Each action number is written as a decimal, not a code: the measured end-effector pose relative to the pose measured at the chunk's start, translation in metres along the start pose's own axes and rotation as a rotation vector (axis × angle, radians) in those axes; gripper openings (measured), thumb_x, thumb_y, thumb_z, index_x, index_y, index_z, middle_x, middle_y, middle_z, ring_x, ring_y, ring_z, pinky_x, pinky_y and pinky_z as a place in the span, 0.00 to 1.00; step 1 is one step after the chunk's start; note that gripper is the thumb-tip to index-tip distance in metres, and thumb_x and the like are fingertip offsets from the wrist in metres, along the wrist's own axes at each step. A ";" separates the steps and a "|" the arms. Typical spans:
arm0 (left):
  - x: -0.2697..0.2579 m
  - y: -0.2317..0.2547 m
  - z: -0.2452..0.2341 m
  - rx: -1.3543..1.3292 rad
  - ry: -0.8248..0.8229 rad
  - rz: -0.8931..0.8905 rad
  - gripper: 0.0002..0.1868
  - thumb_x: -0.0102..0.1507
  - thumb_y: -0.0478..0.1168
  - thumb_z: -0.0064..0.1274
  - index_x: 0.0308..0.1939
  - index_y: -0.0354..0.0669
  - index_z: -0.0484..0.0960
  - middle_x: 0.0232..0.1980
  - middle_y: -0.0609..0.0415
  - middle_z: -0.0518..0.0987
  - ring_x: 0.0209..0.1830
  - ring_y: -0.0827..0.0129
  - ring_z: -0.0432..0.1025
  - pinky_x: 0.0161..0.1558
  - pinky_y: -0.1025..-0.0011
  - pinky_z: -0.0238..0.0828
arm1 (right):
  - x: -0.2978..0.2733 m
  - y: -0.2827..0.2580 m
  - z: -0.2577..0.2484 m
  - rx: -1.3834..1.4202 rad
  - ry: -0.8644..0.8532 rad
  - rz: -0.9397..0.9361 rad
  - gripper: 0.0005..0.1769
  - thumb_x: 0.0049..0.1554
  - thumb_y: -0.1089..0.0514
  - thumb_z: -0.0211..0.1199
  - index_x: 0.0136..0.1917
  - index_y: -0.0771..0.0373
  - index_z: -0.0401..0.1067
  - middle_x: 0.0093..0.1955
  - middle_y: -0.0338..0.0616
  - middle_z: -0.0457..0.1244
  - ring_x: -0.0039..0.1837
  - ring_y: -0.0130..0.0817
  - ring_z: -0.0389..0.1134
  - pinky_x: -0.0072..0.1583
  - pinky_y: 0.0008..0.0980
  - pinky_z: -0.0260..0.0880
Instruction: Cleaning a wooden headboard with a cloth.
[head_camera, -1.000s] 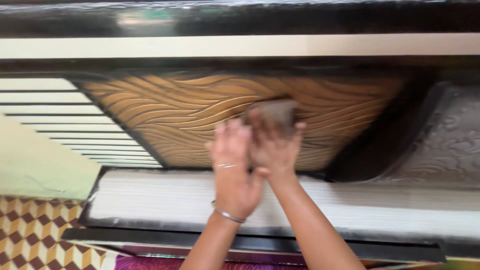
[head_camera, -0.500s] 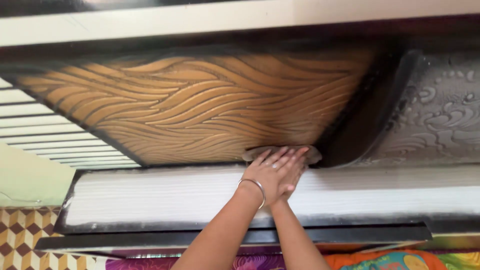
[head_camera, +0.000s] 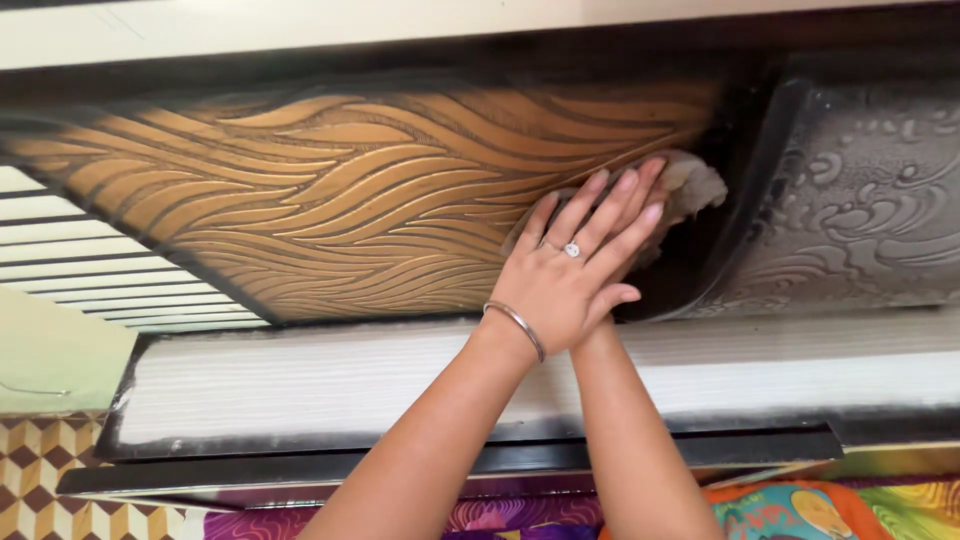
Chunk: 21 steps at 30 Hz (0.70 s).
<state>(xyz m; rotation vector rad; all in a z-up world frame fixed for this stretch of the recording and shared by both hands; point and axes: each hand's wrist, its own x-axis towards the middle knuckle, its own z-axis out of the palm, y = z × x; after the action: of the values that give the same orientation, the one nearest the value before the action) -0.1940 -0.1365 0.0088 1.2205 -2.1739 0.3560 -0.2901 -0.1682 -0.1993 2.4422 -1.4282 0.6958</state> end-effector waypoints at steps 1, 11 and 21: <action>-0.004 0.000 0.008 0.020 -0.014 -0.003 0.45 0.64 0.62 0.54 0.81 0.58 0.56 0.85 0.54 0.50 0.86 0.58 0.44 0.80 0.46 0.43 | -0.005 0.006 0.005 -0.003 -0.027 -0.001 0.41 0.62 0.40 0.54 0.85 0.44 0.47 0.78 0.45 0.54 0.72 0.51 0.58 0.73 0.69 0.40; -0.107 -0.009 0.071 -0.164 -0.237 -0.218 0.44 0.64 0.55 0.53 0.80 0.52 0.52 0.82 0.43 0.50 0.82 0.46 0.42 0.77 0.47 0.37 | -0.007 0.016 0.040 -0.003 -0.234 -0.045 0.42 0.61 0.41 0.53 0.85 0.43 0.46 0.78 0.45 0.54 0.70 0.53 0.59 0.73 0.67 0.42; -0.217 -0.056 0.024 -0.716 0.553 -1.298 0.41 0.72 0.54 0.32 0.81 0.36 0.35 0.83 0.36 0.47 0.82 0.53 0.47 0.76 0.63 0.41 | 0.118 -0.154 0.028 0.374 0.083 -0.667 0.32 0.60 0.62 0.49 0.77 0.48 0.65 0.68 0.34 0.66 0.69 0.31 0.66 0.77 0.54 0.50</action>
<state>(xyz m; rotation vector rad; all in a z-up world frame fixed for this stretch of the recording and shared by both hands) -0.0724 -0.0317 -0.1496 1.5272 -0.6269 -0.5323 -0.1003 -0.1928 -0.1577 2.8664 -0.4045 0.9296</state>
